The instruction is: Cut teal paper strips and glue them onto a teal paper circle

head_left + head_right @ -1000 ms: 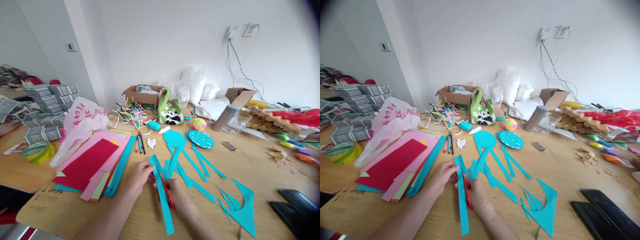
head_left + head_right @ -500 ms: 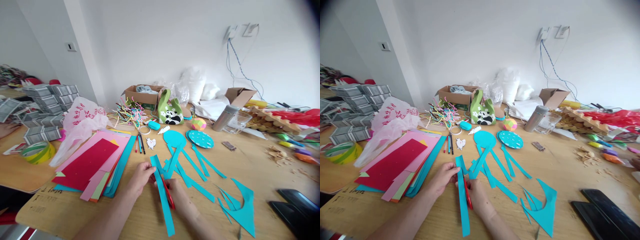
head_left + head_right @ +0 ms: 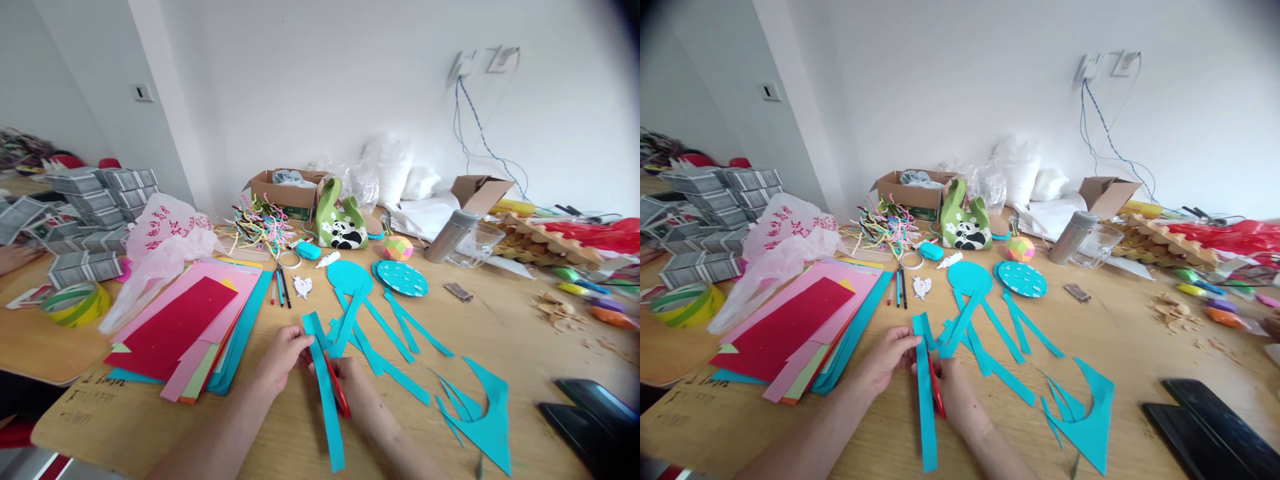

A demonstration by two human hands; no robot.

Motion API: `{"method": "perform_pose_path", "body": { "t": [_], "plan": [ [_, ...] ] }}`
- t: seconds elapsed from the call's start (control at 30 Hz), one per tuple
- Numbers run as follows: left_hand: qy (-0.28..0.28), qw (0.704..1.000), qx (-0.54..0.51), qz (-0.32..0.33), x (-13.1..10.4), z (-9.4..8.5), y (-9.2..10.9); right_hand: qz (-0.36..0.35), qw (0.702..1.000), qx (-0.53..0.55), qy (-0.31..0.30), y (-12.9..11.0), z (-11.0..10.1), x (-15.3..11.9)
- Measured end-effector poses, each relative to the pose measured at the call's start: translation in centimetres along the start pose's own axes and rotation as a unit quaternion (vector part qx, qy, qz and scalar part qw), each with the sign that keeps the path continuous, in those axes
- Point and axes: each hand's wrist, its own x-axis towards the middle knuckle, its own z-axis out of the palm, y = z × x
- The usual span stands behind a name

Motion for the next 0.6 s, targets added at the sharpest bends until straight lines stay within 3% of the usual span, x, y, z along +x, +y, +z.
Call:
{"method": "perform_pose_path", "body": {
  "t": [0.17,0.6],
  "plan": [
    [0.026,0.999,-0.018,0.012,0.3,-0.2,-0.3,-0.003,1.0,-0.008,0.0,0.2,0.0,0.1],
    [0.006,1.0,0.012,0.019,-0.2,0.2,0.2,-0.025,0.999,-0.042,0.002,1.1,0.1,0.7]
  ]
}}
